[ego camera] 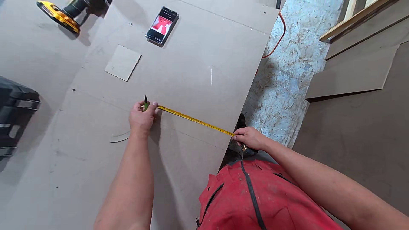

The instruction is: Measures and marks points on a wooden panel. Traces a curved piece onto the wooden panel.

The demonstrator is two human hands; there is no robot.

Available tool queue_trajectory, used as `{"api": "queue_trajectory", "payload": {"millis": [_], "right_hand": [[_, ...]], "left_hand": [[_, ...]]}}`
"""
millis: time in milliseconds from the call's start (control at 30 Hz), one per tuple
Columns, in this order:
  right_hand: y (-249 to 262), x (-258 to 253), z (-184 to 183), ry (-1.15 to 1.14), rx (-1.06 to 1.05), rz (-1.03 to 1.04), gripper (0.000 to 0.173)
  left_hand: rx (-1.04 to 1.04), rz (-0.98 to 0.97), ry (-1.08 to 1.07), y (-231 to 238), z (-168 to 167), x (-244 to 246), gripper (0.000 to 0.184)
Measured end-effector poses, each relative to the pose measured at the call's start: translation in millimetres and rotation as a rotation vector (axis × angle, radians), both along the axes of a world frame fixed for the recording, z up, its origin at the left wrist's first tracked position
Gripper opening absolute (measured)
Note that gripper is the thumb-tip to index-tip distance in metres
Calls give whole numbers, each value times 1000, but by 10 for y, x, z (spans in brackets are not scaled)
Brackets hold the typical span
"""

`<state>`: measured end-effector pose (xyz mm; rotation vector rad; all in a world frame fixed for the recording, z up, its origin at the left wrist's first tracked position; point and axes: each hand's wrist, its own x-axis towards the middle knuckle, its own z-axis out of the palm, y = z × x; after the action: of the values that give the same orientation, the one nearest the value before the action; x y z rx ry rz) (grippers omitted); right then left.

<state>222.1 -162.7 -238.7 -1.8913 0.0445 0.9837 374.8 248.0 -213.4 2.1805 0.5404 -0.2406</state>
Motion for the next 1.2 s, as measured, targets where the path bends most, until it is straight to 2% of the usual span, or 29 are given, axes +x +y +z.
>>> {"api": "queue_trajectory", "payload": {"millis": [100,167,200,233,300,367,400,433,500,567,667,800,933,1100,1200], "right_hand": [[23,-32,-4,25,13,-2,28],[33,-43,-2,42,12,-10,28],[35,-47,-4,47,11,-12,28],[36,-52,-7,47,14,-14,29],[40,-57,-8,49,19,-15,29],[53,-65,10,49,17,-20,29],[58,-73,21,51,16,-33,28],[53,-81,25,61,16,-42,28],[35,-94,13,81,23,-45,27],[34,-75,-3,72,18,-27,27],[49,-61,-8,63,26,-28,29],[50,-46,-18,109,52,-50,28],[40,-69,-66,84,53,-54,30],[30,-70,-102,95,61,-59,29],[2,-41,-120,117,69,-61,29]], "left_hand": [[-255,221,-75,60,21,-46,56],[-352,323,-172,104,52,-88,73],[-389,369,-220,118,79,-109,75],[-440,411,-268,130,109,-133,69],[-625,451,-331,174,163,-177,46],[-774,417,-341,239,169,-214,41],[-776,390,-329,243,150,-225,41],[-746,361,-318,231,109,-234,40],[-650,335,-309,172,-4,-253,26],[-534,373,-292,94,-70,-219,19],[-464,475,-272,-5,-60,-104,28],[-357,439,-158,-61,-20,19,37],[-256,399,-89,-83,-22,82,30],[35,220,-24,-95,-86,153,22],[138,181,11,-233,-26,223,17]]}}
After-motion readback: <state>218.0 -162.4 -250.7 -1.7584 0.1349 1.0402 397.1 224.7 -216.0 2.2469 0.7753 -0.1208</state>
